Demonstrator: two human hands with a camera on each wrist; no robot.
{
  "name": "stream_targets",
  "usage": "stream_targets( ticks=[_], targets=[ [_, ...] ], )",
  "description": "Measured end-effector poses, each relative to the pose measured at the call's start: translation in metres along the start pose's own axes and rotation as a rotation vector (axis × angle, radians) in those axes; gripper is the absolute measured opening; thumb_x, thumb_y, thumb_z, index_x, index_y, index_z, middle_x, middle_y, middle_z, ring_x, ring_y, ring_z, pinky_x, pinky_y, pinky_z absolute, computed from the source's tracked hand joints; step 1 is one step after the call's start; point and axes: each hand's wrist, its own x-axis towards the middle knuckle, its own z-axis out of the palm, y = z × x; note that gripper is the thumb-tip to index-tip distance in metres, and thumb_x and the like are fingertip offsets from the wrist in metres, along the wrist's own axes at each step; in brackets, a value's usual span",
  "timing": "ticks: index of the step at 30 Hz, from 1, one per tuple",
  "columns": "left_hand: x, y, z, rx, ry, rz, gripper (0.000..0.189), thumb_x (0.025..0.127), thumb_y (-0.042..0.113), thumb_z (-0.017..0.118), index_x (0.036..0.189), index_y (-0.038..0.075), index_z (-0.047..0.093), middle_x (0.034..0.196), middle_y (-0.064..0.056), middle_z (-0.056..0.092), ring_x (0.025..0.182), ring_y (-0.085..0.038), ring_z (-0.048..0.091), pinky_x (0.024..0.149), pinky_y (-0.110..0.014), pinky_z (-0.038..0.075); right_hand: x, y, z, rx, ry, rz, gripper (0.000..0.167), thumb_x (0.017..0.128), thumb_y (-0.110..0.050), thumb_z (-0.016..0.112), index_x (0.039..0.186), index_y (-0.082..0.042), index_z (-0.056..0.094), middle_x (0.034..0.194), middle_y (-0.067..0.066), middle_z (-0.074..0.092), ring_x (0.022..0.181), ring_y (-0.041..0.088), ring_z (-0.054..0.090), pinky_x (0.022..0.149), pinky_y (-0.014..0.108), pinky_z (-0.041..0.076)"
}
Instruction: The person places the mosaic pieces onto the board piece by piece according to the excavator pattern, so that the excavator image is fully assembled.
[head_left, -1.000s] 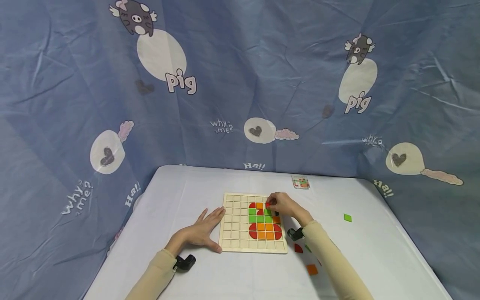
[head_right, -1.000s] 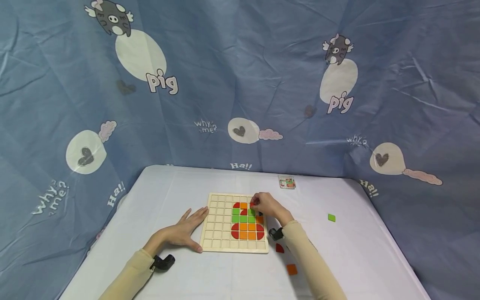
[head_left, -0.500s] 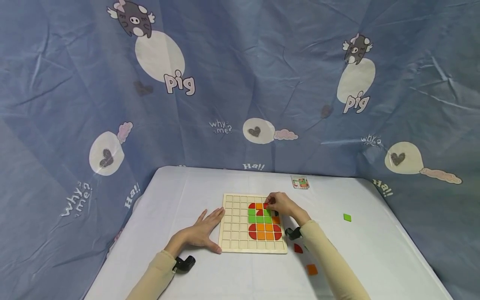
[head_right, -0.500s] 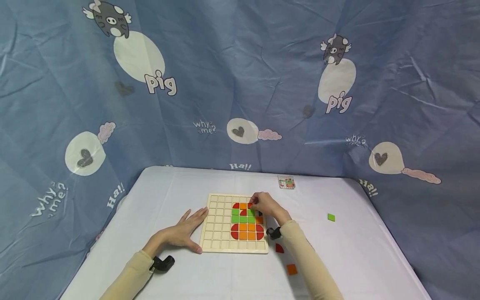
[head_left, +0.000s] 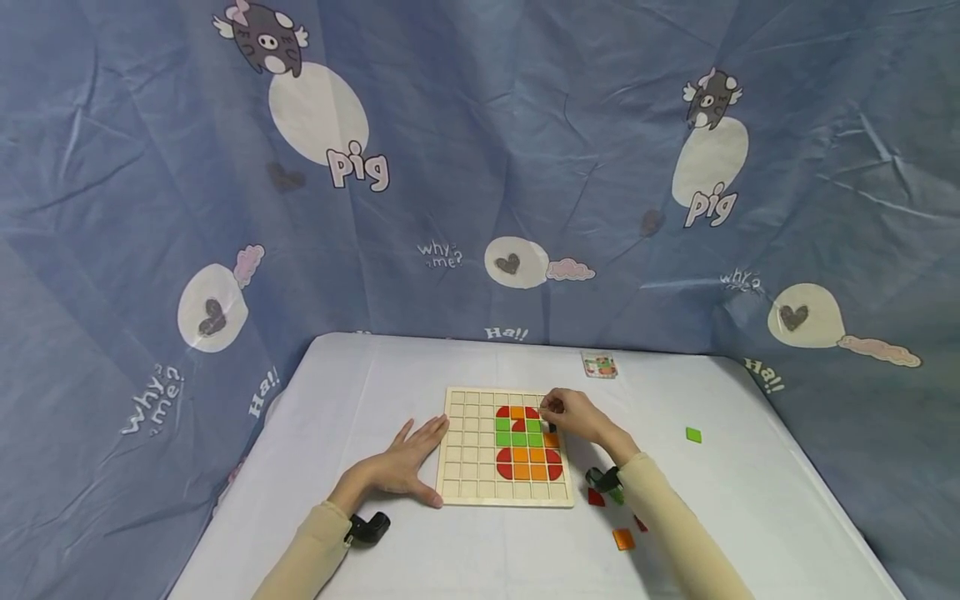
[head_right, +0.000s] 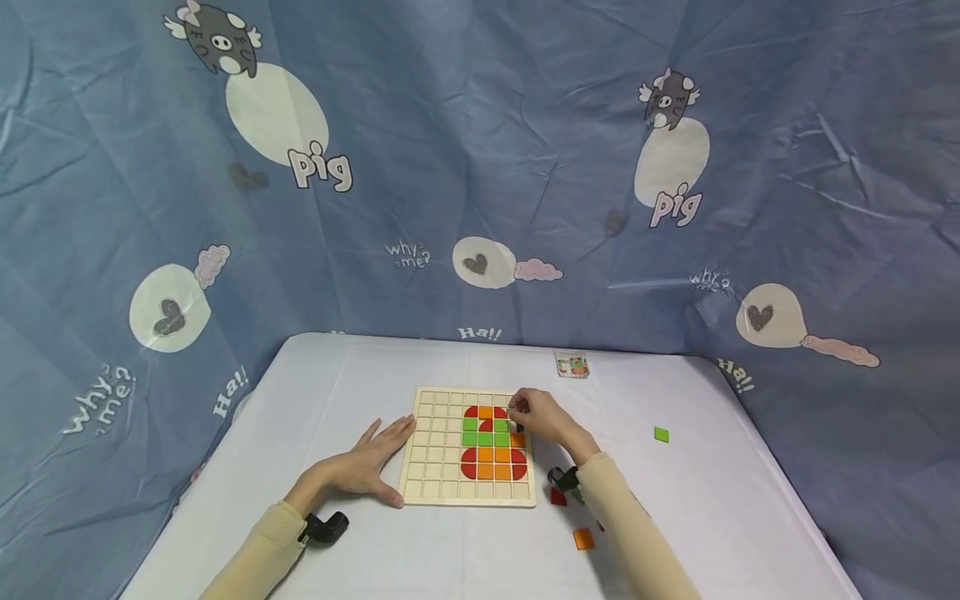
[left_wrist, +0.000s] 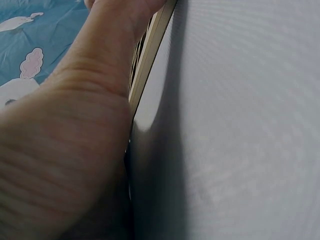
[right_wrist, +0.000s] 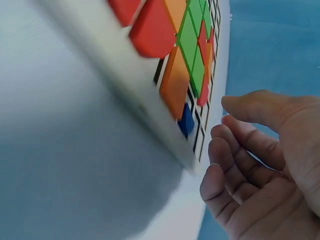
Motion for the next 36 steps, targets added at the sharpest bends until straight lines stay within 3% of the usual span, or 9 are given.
stream_targets(
  ticks=[8,19,27,36],
  targets=[
    [-0.001,0.003,-0.001,-0.015,-0.001,-0.012,0.13,0.063,0.067,0.077,0.155,0.004,0.01,0.164,-0.01,0.006,0.151,-0.03,0.006,0.12,-0.058,-0.005,-0.054,0.016,-0.019,-0.032,0.003,-0.004,0.011,0.088,-0.013,0.068,0.098,-0.008,0.065,0.083,-0.004,0.061,0.075,0.01,0.053,0.062,0.022,0.046],
    [0.001,0.001,0.001,0.006,-0.007,-0.014,0.132,0.062,0.071,0.074,0.155,0.005,0.009,0.164,-0.01,0.005,0.151,-0.028,0.005,0.12,-0.057,-0.006,-0.126,0.046,-0.036,-0.002,-0.06,0.071,0.02,0.084,-0.014,0.072,0.102,-0.01,0.064,0.089,-0.004,0.061,0.08,0.01,0.053,0.063,0.02,0.047],
    [0.003,0.0,0.001,0.004,-0.006,-0.013,0.133,0.061,0.072,0.074,0.155,0.005,0.008,0.164,-0.01,0.005,0.151,-0.028,0.005,0.12,-0.057,-0.006,-0.145,0.055,-0.035,-0.01,-0.1,0.107,0.029,0.077,-0.015,0.08,0.102,-0.012,0.065,0.093,-0.003,0.061,0.08,0.012,0.052,0.064,0.02,0.046],
    [0.002,0.0,0.002,-0.008,-0.003,0.003,0.131,0.063,0.07,0.074,0.155,0.003,0.008,0.164,-0.012,0.005,0.151,-0.03,0.005,0.119,-0.059,-0.006,-0.151,0.058,-0.029,-0.006,-0.066,0.103,0.031,0.077,-0.015,0.08,0.102,-0.011,0.064,0.095,-0.003,0.061,0.08,0.008,0.055,0.066,0.02,0.049]
  ],
)
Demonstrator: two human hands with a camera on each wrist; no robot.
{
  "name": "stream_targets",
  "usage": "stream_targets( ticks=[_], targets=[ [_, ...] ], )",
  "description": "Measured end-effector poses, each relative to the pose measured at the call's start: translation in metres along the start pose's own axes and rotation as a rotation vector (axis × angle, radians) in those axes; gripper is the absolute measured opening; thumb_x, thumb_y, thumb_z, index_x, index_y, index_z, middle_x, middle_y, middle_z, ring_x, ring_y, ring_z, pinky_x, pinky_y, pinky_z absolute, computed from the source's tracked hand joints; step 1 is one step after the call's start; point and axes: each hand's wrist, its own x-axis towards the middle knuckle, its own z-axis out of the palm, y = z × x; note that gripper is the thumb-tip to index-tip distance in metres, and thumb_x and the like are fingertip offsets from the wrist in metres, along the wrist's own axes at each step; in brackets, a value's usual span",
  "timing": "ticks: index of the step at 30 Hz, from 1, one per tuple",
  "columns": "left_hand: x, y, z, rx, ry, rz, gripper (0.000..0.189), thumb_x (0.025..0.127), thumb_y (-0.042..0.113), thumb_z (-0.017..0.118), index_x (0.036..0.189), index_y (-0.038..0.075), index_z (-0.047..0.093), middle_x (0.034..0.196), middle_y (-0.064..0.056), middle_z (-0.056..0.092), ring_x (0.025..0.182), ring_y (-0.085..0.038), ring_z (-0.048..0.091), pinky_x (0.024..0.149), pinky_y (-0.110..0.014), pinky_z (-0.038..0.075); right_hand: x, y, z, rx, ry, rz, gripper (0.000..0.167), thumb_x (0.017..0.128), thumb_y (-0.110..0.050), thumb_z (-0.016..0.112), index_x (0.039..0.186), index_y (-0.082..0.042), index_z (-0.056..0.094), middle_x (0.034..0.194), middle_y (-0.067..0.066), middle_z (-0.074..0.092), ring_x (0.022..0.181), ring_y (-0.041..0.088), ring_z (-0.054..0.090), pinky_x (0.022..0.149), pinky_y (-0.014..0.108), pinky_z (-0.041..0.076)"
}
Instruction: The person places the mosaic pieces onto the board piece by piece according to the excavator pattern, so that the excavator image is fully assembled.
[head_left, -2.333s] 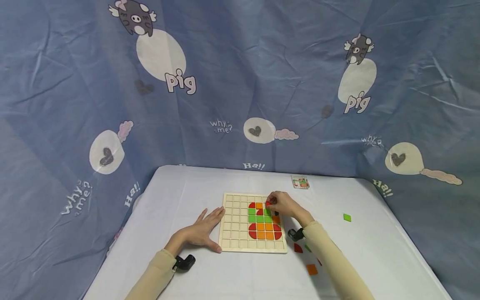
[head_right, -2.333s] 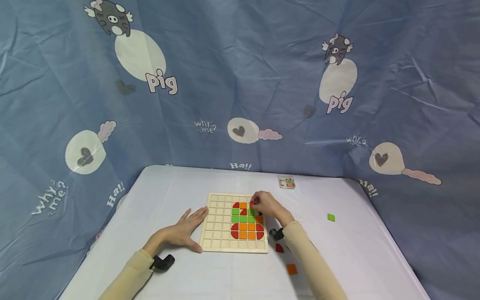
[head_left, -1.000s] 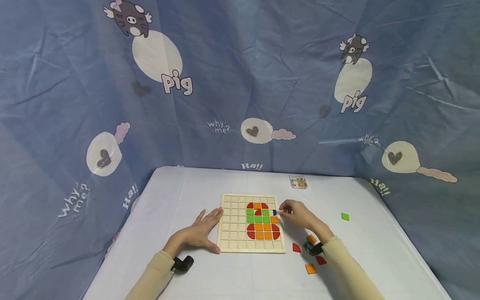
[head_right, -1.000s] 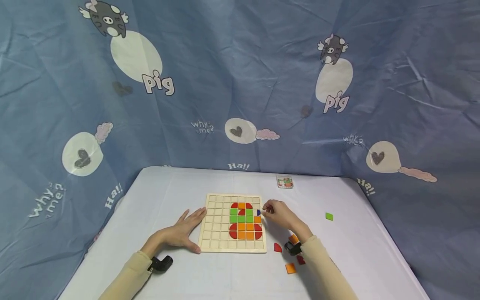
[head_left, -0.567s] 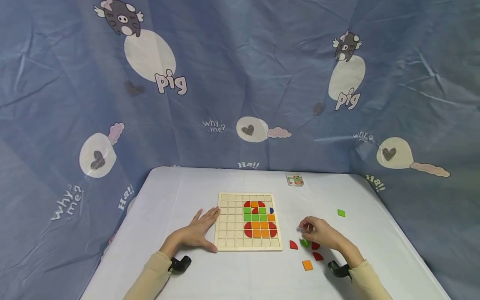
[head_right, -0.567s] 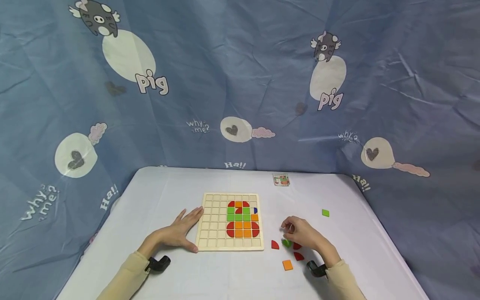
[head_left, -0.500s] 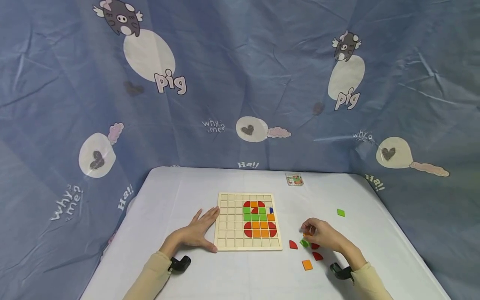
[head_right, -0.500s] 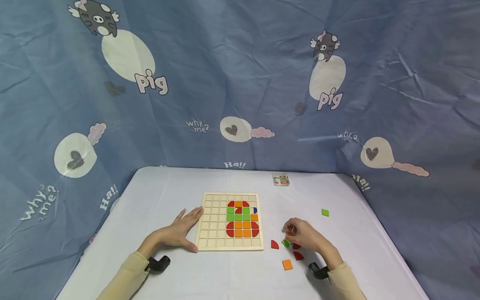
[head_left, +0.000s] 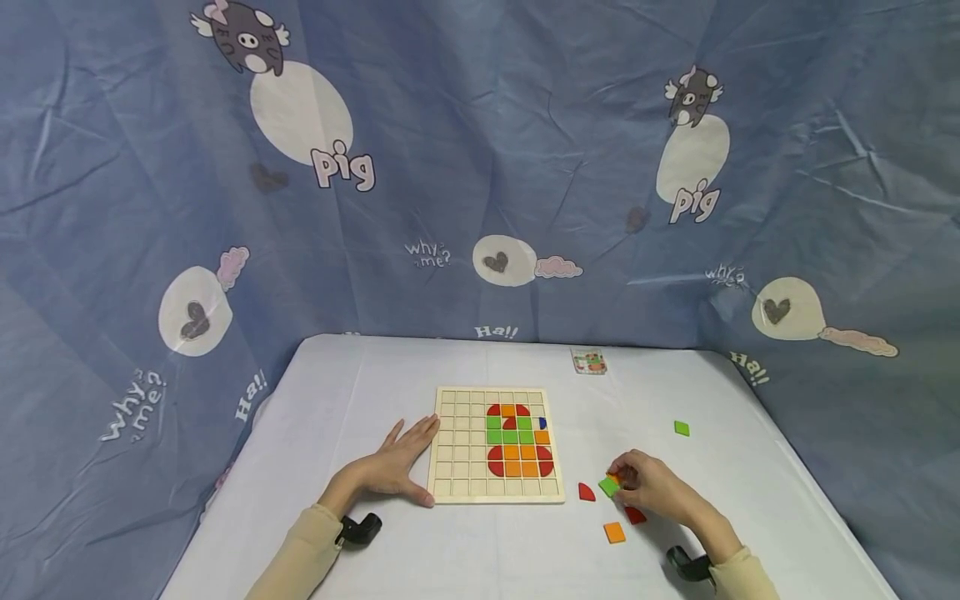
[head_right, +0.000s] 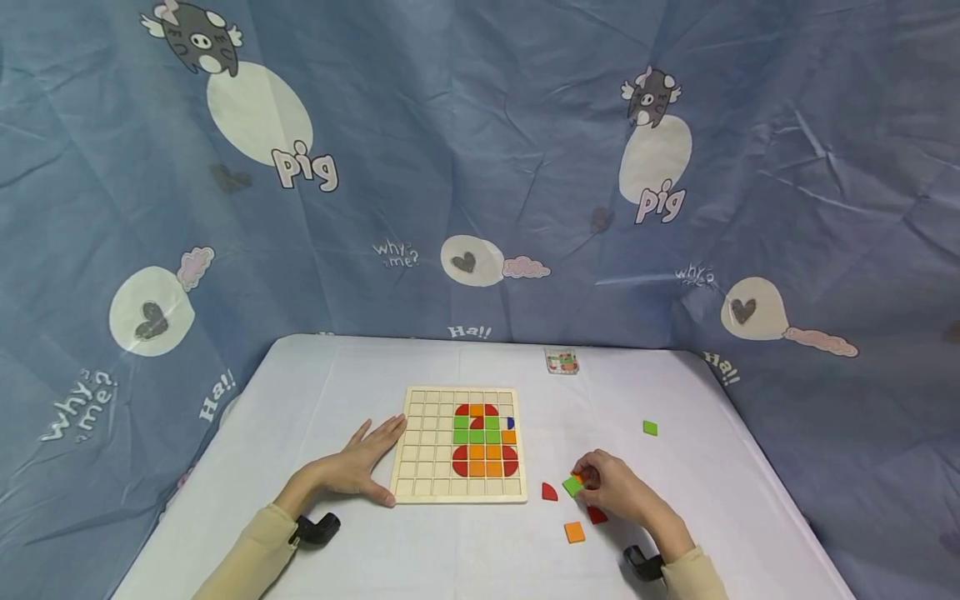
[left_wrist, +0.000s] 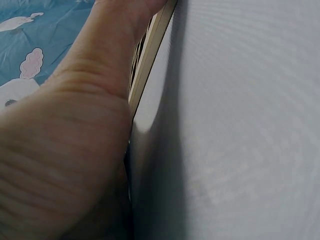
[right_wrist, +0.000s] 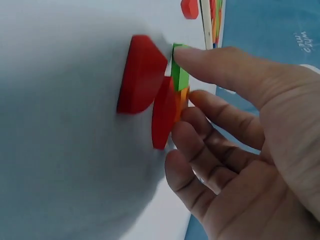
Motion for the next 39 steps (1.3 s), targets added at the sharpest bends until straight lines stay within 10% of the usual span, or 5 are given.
stream_targets(
  ticks=[19,26,39],
  targets=[
    [0.0,-0.001,0.002,-0.011,0.005,0.008,0.132,0.063,0.068,0.076,0.155,0.002,0.008,0.163,-0.014,0.005,0.151,-0.032,0.006,0.119,-0.06,-0.005,-0.035,-0.015,0.002,0.081,-0.232,-0.164,0.035,0.077,-0.027,0.081,0.103,-0.013,0.062,0.089,-0.002,0.058,0.077,0.005,0.051,0.064,0.018,0.046],
    [0.001,-0.002,0.0,0.005,0.008,0.011,0.131,0.064,0.069,0.075,0.155,0.003,0.007,0.163,-0.014,0.005,0.151,-0.032,0.006,0.119,-0.06,-0.006,-0.04,-0.015,0.007,0.039,-0.191,-0.292,0.025,0.08,-0.011,0.076,0.1,-0.012,0.062,0.094,-0.006,0.06,0.079,0.002,0.052,0.066,0.019,0.049],
    [0.001,-0.002,0.002,0.003,-0.004,0.004,0.132,0.063,0.071,0.073,0.155,0.004,0.005,0.164,-0.012,0.002,0.151,-0.03,0.003,0.119,-0.058,-0.007,-0.025,-0.024,0.018,-0.009,-0.144,-0.155,0.021,0.078,-0.016,0.078,0.093,-0.016,0.062,0.085,-0.01,0.058,0.073,-0.001,0.05,0.061,0.018,0.046]
  ],
)
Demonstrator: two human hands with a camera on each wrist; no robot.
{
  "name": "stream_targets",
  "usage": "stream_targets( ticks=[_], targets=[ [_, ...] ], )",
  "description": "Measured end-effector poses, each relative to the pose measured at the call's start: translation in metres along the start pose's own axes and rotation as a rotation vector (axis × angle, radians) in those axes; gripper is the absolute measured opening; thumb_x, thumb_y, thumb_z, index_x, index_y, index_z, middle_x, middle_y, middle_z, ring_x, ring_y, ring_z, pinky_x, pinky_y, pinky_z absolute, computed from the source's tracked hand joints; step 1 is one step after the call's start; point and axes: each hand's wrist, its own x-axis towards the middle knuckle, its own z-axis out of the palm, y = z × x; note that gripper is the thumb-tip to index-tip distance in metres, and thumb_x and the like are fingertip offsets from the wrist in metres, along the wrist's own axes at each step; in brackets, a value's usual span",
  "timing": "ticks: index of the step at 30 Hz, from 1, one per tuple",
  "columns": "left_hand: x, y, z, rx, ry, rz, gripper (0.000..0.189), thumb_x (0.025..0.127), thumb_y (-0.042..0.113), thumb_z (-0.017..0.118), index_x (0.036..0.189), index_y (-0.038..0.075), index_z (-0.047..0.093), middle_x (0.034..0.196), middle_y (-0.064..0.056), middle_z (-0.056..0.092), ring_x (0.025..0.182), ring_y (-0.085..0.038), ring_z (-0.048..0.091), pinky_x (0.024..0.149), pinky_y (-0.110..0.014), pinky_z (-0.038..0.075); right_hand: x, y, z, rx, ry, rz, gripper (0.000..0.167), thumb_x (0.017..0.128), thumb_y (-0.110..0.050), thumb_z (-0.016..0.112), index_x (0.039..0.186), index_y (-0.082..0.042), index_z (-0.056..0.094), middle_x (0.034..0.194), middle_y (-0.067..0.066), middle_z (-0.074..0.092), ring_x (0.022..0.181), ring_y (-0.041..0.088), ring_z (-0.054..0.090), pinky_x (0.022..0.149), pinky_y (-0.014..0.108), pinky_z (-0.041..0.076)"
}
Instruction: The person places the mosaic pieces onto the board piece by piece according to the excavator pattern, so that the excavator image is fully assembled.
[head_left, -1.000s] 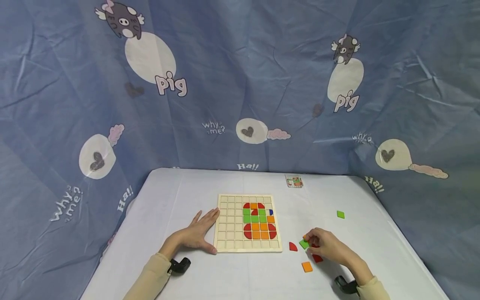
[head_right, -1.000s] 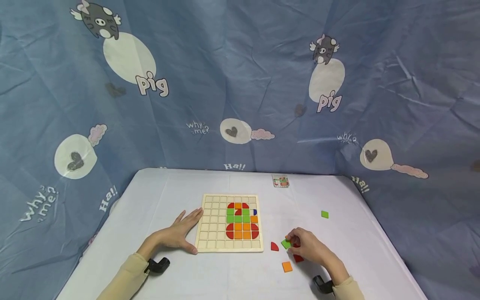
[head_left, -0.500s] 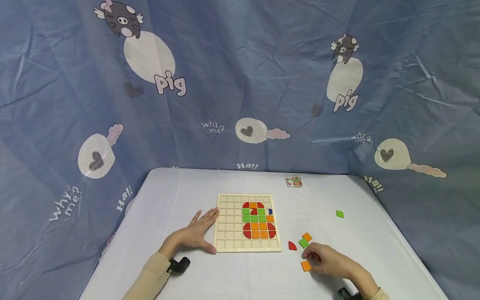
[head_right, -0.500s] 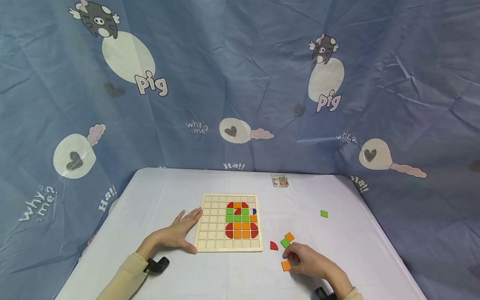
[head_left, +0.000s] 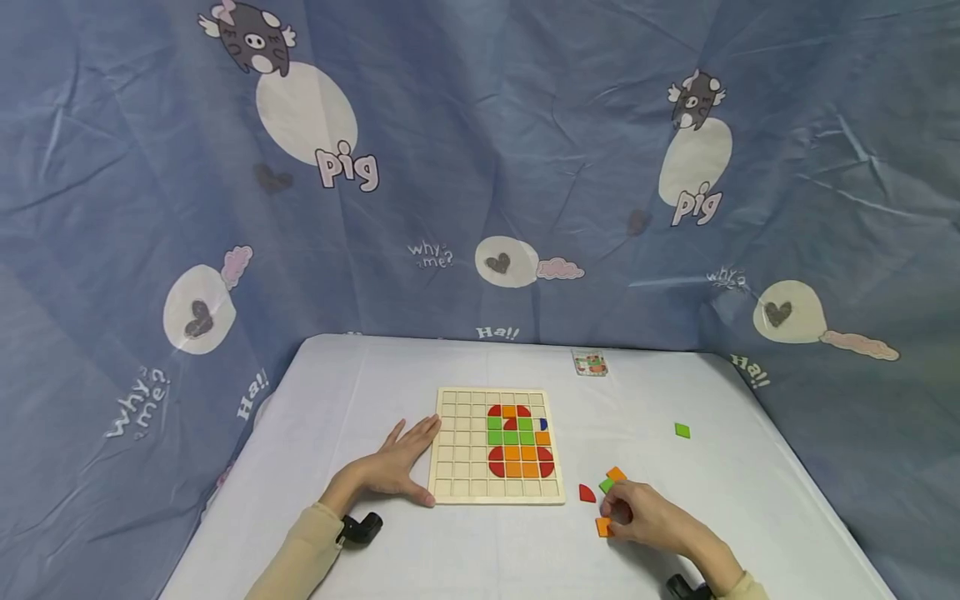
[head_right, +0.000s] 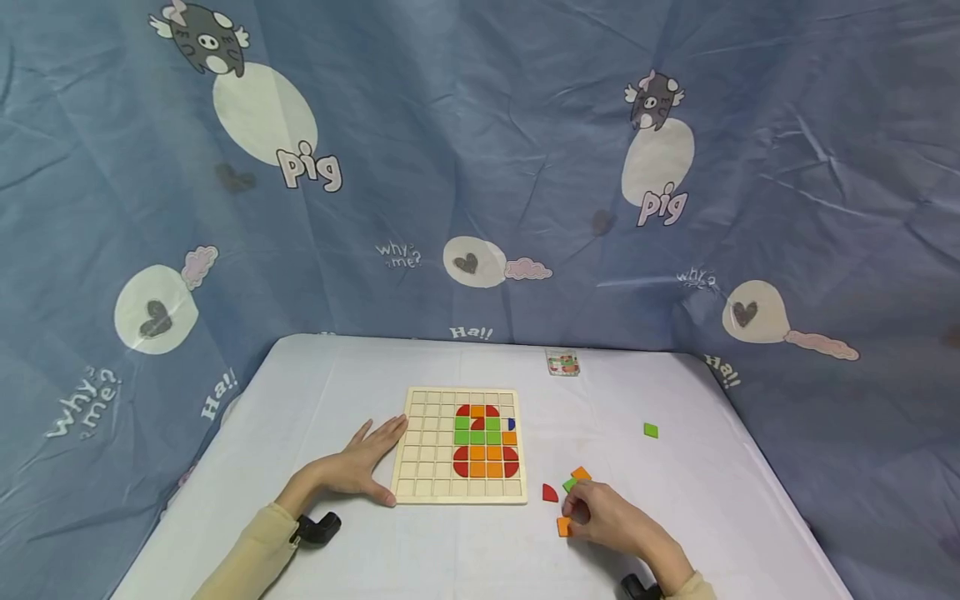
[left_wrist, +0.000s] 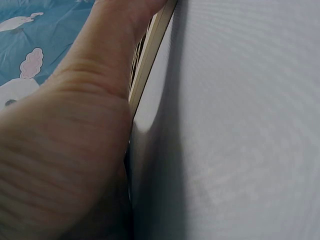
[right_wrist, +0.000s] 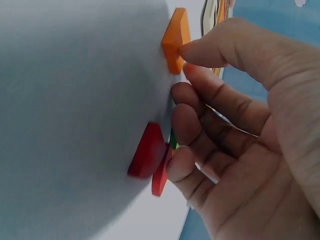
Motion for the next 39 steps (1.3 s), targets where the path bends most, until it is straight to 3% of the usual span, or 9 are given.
stream_targets(
  ticks=[7,12,19,26,35,39],
  targets=[
    [0.0,0.002,-0.002,-0.005,-0.006,-0.007,0.132,0.063,0.071,0.074,0.155,0.005,0.006,0.164,-0.012,0.003,0.151,-0.029,0.004,0.12,-0.058,-0.007,-0.002,0.0,0.001,0.004,-0.025,0.0,0.033,0.075,-0.026,0.082,0.099,-0.017,0.061,0.088,-0.008,0.058,0.076,0.002,0.05,0.063,0.017,0.045],
    [-0.003,0.004,-0.005,-0.006,-0.001,0.0,0.131,0.064,0.069,0.075,0.155,0.004,0.007,0.163,-0.013,0.005,0.151,-0.03,0.005,0.119,-0.059,-0.006,-0.002,-0.002,0.003,0.003,-0.047,0.031,0.029,0.075,-0.018,0.08,0.096,-0.018,0.061,0.086,-0.008,0.056,0.074,0.001,0.048,0.061,0.018,0.044],
    [-0.002,0.005,-0.006,0.001,-0.005,-0.002,0.131,0.063,0.069,0.075,0.155,0.004,0.008,0.163,-0.014,0.005,0.151,-0.031,0.005,0.119,-0.059,-0.006,0.013,-0.008,0.0,-0.065,0.08,0.035,0.028,0.072,-0.015,0.077,0.094,-0.018,0.06,0.087,-0.01,0.056,0.075,0.003,0.049,0.062,0.018,0.044],
    [0.0,0.003,-0.002,-0.004,-0.006,-0.009,0.131,0.063,0.069,0.075,0.155,0.004,0.007,0.163,-0.012,0.005,0.151,-0.03,0.005,0.12,-0.058,-0.006,0.06,-0.02,-0.008,-0.056,0.21,-0.043,0.024,0.076,-0.014,0.075,0.095,-0.019,0.062,0.087,-0.01,0.058,0.077,0.01,0.052,0.062,0.019,0.046],
    [0.001,-0.001,0.002,-0.002,-0.004,0.0,0.131,0.063,0.07,0.075,0.155,0.005,0.007,0.164,-0.011,0.004,0.151,-0.029,0.005,0.119,-0.058,-0.007,0.14,-0.056,-0.005,-0.079,0.195,-0.155,0.021,0.08,-0.017,0.075,0.097,-0.012,0.063,0.089,-0.003,0.061,0.077,0.015,0.055,0.065,0.021,0.047],
    [0.001,-0.002,0.0,0.001,-0.006,-0.01,0.132,0.063,0.072,0.073,0.156,0.007,0.006,0.164,-0.01,0.004,0.151,-0.028,0.004,0.12,-0.057,-0.007,0.173,-0.074,0.001,-0.078,0.148,-0.182,0.022,0.082,-0.018,0.074,0.1,-0.009,0.064,0.09,0.0,0.062,0.076,0.014,0.056,0.065,0.021,0.049]
  ],
)
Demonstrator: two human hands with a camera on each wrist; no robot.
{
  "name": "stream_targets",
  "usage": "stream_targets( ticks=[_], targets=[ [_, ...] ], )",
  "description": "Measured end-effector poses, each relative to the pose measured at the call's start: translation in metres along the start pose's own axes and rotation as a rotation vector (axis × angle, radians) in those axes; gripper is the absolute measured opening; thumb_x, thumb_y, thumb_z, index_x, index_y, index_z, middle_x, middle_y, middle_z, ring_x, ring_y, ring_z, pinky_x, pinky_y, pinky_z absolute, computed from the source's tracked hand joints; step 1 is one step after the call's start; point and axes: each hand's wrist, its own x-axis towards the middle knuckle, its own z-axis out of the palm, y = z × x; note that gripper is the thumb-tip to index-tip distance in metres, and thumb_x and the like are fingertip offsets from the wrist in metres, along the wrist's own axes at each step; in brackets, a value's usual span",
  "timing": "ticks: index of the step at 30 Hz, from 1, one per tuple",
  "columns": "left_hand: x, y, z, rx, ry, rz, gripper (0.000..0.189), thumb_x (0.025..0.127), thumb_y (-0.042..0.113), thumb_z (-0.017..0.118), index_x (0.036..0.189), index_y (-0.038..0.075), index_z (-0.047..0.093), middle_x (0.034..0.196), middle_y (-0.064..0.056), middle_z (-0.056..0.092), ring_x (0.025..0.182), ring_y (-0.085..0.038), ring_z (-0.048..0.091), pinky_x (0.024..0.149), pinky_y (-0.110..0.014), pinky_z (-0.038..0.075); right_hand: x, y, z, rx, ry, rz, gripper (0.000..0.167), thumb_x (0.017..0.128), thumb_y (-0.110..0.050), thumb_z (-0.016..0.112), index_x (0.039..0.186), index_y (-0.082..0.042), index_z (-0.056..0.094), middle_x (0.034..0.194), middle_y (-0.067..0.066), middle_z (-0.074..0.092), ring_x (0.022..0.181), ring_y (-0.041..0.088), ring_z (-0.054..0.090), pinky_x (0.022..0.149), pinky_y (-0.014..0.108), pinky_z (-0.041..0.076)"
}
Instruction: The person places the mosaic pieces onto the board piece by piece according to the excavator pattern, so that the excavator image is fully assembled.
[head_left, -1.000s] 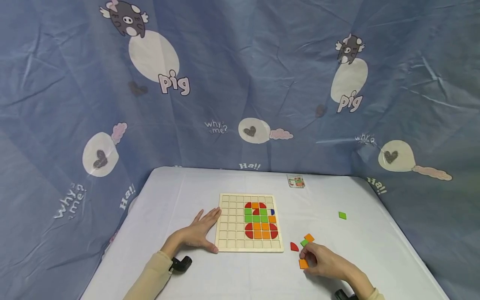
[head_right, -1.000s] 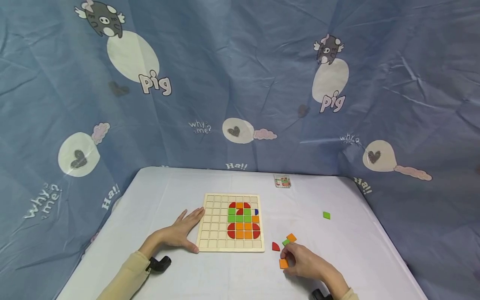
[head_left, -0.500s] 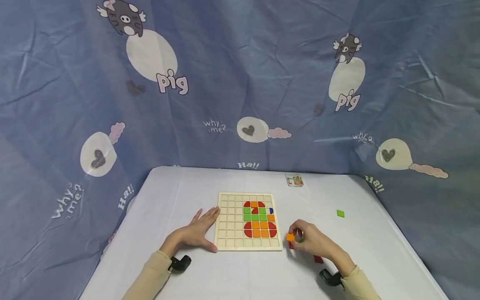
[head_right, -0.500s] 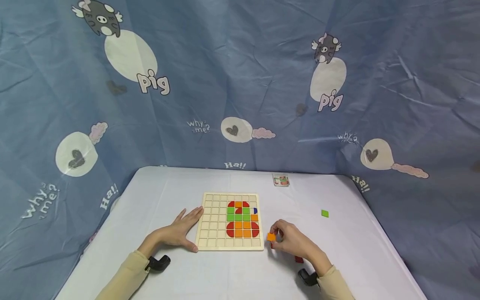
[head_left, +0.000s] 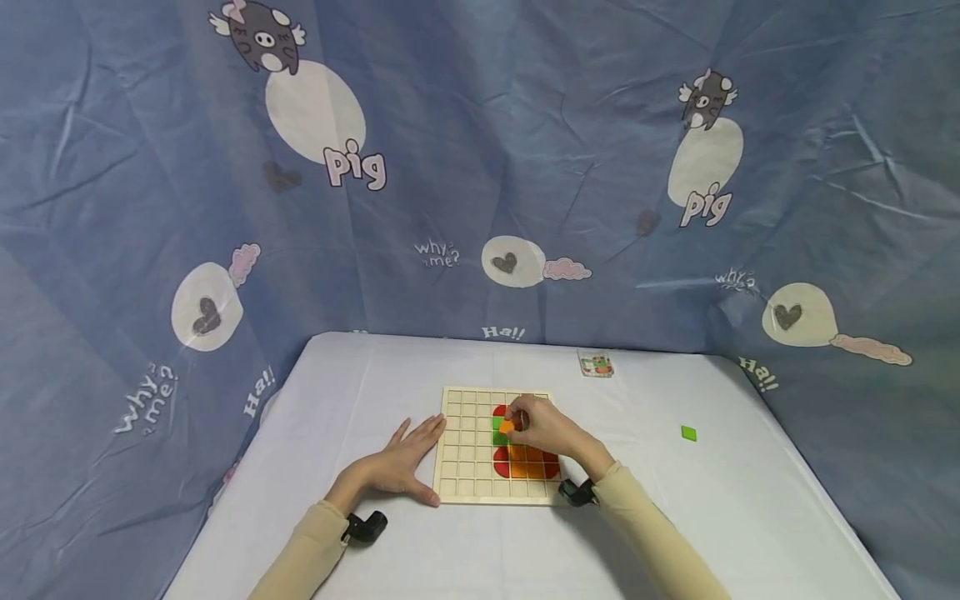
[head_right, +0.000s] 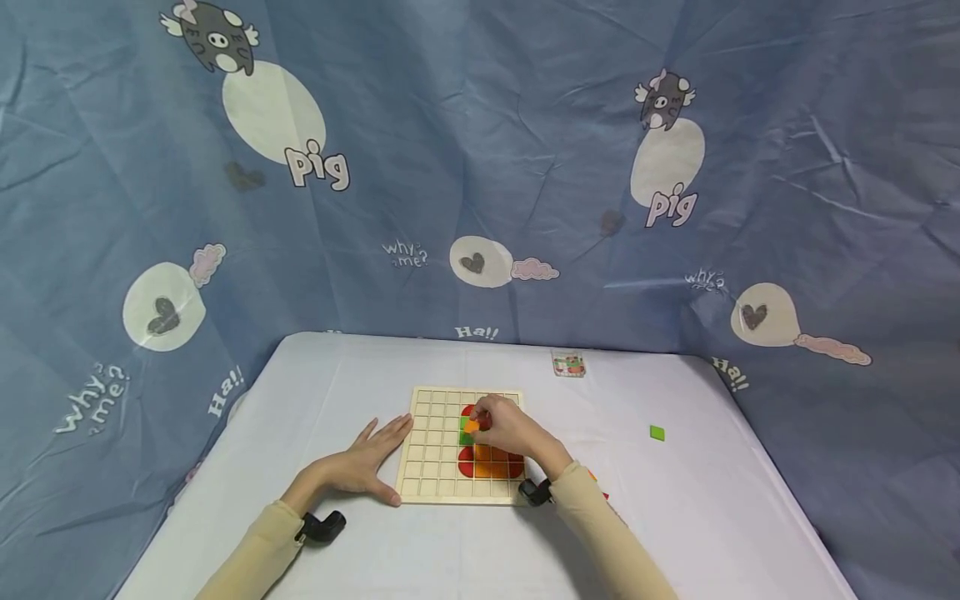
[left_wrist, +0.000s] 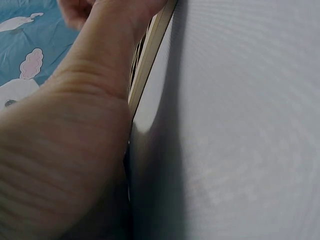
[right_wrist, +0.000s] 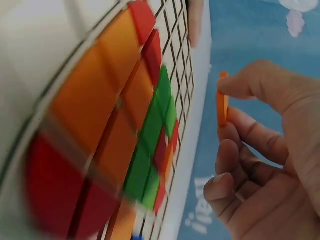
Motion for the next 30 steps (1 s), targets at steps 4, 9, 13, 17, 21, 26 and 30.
stream_targets(
  ticks=[4,9,13,17,21,26,30],
  targets=[
    [0.001,-0.001,0.0,0.013,-0.004,0.016,0.131,0.064,0.072,0.072,0.155,0.005,0.005,0.164,-0.011,0.003,0.151,-0.03,0.004,0.119,-0.059,-0.006,0.023,-0.005,0.012,0.001,-0.048,-0.012,0.022,0.084,-0.017,0.074,0.102,-0.008,0.064,0.094,0.0,0.062,0.08,0.011,0.057,0.07,0.022,0.051],
    [0.001,0.0,0.0,0.02,-0.009,0.023,0.13,0.065,0.071,0.072,0.155,0.005,0.005,0.164,-0.012,0.002,0.151,-0.03,0.004,0.119,-0.059,-0.006,0.038,-0.004,0.023,-0.037,-0.067,0.01,0.022,0.083,-0.019,0.075,0.1,-0.01,0.064,0.095,-0.003,0.061,0.084,0.008,0.057,0.076,0.021,0.052],
    [0.0,0.002,-0.001,0.001,-0.004,0.018,0.13,0.064,0.07,0.073,0.155,0.005,0.007,0.164,-0.011,0.004,0.151,-0.029,0.004,0.119,-0.059,-0.006,0.045,-0.001,0.027,-0.055,-0.09,0.022,0.021,0.084,-0.018,0.075,0.1,-0.011,0.065,0.095,-0.003,0.062,0.084,0.007,0.057,0.077,0.022,0.053],
    [-0.001,0.001,-0.002,0.007,-0.003,0.016,0.13,0.064,0.071,0.073,0.155,0.006,0.007,0.164,-0.011,0.004,0.151,-0.029,0.005,0.119,-0.059,-0.005,0.048,0.0,0.029,-0.044,-0.106,0.032,0.019,0.085,-0.016,0.074,0.101,-0.01,0.065,0.096,-0.002,0.063,0.086,0.007,0.058,0.079,0.022,0.053],
    [-0.001,0.001,-0.002,0.015,-0.006,0.004,0.131,0.064,0.073,0.072,0.155,0.006,0.006,0.164,-0.01,0.003,0.151,-0.028,0.004,0.12,-0.058,-0.005,0.051,-0.002,0.029,-0.002,-0.113,0.044,0.018,0.085,-0.013,0.074,0.1,-0.007,0.066,0.096,0.001,0.064,0.085,0.01,0.059,0.079,0.024,0.054],
    [-0.001,0.0,-0.002,0.024,-0.007,0.0,0.13,0.064,0.073,0.071,0.156,0.007,0.006,0.164,-0.01,0.004,0.151,-0.028,0.004,0.12,-0.059,-0.005,0.054,-0.004,0.028,0.004,-0.138,0.087,0.016,0.085,-0.013,0.074,0.098,-0.009,0.066,0.093,-0.001,0.064,0.083,0.008,0.058,0.078,0.024,0.054],
    [-0.002,0.0,-0.001,0.016,-0.006,0.005,0.13,0.064,0.072,0.072,0.155,0.006,0.007,0.164,-0.011,0.004,0.151,-0.029,0.004,0.119,-0.059,-0.005,0.056,-0.004,0.027,0.002,-0.15,0.109,0.016,0.083,-0.014,0.075,0.097,-0.01,0.067,0.093,-0.002,0.065,0.082,0.008,0.059,0.076,0.023,0.054]
  ],
)
